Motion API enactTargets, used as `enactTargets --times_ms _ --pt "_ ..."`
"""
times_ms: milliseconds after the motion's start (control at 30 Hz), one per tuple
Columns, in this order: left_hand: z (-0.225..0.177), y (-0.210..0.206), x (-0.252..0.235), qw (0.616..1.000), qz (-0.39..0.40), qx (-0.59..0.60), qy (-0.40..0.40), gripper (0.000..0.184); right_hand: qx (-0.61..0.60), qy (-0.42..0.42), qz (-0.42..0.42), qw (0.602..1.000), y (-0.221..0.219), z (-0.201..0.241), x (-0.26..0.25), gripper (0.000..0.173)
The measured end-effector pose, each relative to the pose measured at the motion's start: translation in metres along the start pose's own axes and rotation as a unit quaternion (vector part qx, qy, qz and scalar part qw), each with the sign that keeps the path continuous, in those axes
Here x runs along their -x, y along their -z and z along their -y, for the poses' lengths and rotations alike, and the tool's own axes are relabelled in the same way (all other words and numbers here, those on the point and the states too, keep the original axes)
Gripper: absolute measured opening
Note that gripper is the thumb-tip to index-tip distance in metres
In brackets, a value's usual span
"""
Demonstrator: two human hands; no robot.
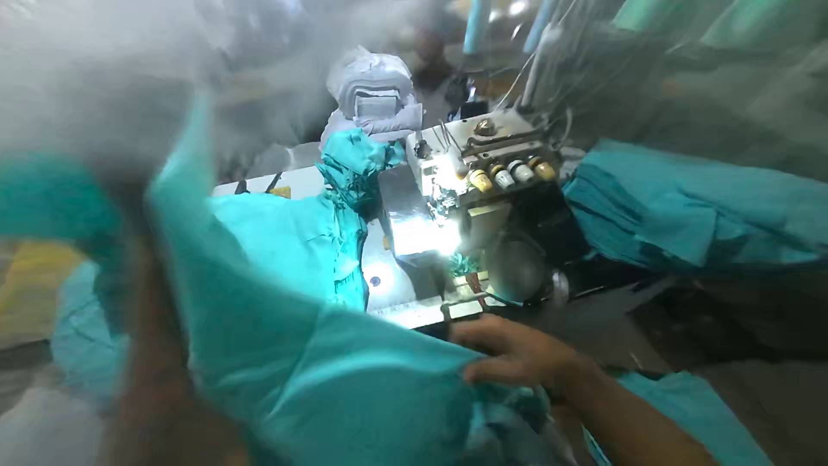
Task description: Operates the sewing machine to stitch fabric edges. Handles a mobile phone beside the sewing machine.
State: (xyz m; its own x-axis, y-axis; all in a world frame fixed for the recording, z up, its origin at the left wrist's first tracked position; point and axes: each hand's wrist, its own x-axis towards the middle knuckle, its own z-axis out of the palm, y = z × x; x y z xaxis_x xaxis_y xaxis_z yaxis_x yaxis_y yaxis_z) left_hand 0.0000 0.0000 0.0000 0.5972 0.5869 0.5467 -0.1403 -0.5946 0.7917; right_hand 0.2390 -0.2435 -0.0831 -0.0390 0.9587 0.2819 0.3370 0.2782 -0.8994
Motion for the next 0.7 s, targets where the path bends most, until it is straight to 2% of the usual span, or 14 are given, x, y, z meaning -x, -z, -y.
enactTargets --times_ms 67,100,167,200,233,300,367,433,500,533,633,700 --pt "0.037 -0.079 -0.112 0.994 -0.053 -0.056 -0.076 0.024 -0.085 -0.045 -0.069 0.993 0.003 -0.024 0.049 0.022" --pt "0.06 -0.114 -0.146 0.994 -0.052 -0.053 -0.086 0.025 -0.106 -0.081 -0.083 0.988 0.005 -0.036 0.076 0.018" --pt "0.103 -0.166 -0.148 0.996 0.037 -0.074 -0.015 0.053 -0.107 -0.207 -0.091 0.968 0.005 -0.058 0.124 0.014" --pt "0.119 -0.184 -0.13 0.993 0.084 -0.076 0.018 0.06 -0.083 -0.284 -0.084 0.952 0.003 -0.064 0.143 0.016" --pt "0.131 -0.196 -0.109 0.99 0.112 -0.076 0.025 0.056 -0.062 -0.353 -0.061 0.931 -0.001 -0.068 0.16 0.019" --pt "0.12 -0.204 -0.077 0.981 0.147 -0.121 0.028 0.031 -0.031 -0.448 -0.004 0.894 -0.01 -0.073 0.187 0.021" --pt "0.099 -0.209 -0.065 0.962 0.163 -0.221 -0.001 0.021 0.012 -0.485 0.006 0.874 -0.018 -0.087 0.203 0.025" --pt "0.09 -0.214 -0.07 0.937 0.204 -0.284 0.002 0.023 0.061 -0.526 -0.011 0.848 -0.022 -0.095 0.2 0.029" --pt "0.093 -0.219 -0.089 0.912 0.265 -0.311 0.024 0.036 0.106 -0.588 -0.014 0.802 -0.015 -0.091 0.177 0.035" --pt "0.095 -0.223 -0.099 0.906 0.274 -0.322 0.024 0.037 0.127 -0.607 -0.02 0.784 -0.008 -0.087 0.164 0.038" --pt "0.1 -0.225 -0.111 0.908 0.246 -0.339 0.009 0.033 0.151 -0.591 -0.077 0.788 0.014 -0.067 0.144 0.04" --pt "0.109 -0.219 -0.101 0.926 0.193 -0.323 -0.014 0.036 0.167 -0.559 -0.185 0.791 0.028 -0.048 0.144 0.037"
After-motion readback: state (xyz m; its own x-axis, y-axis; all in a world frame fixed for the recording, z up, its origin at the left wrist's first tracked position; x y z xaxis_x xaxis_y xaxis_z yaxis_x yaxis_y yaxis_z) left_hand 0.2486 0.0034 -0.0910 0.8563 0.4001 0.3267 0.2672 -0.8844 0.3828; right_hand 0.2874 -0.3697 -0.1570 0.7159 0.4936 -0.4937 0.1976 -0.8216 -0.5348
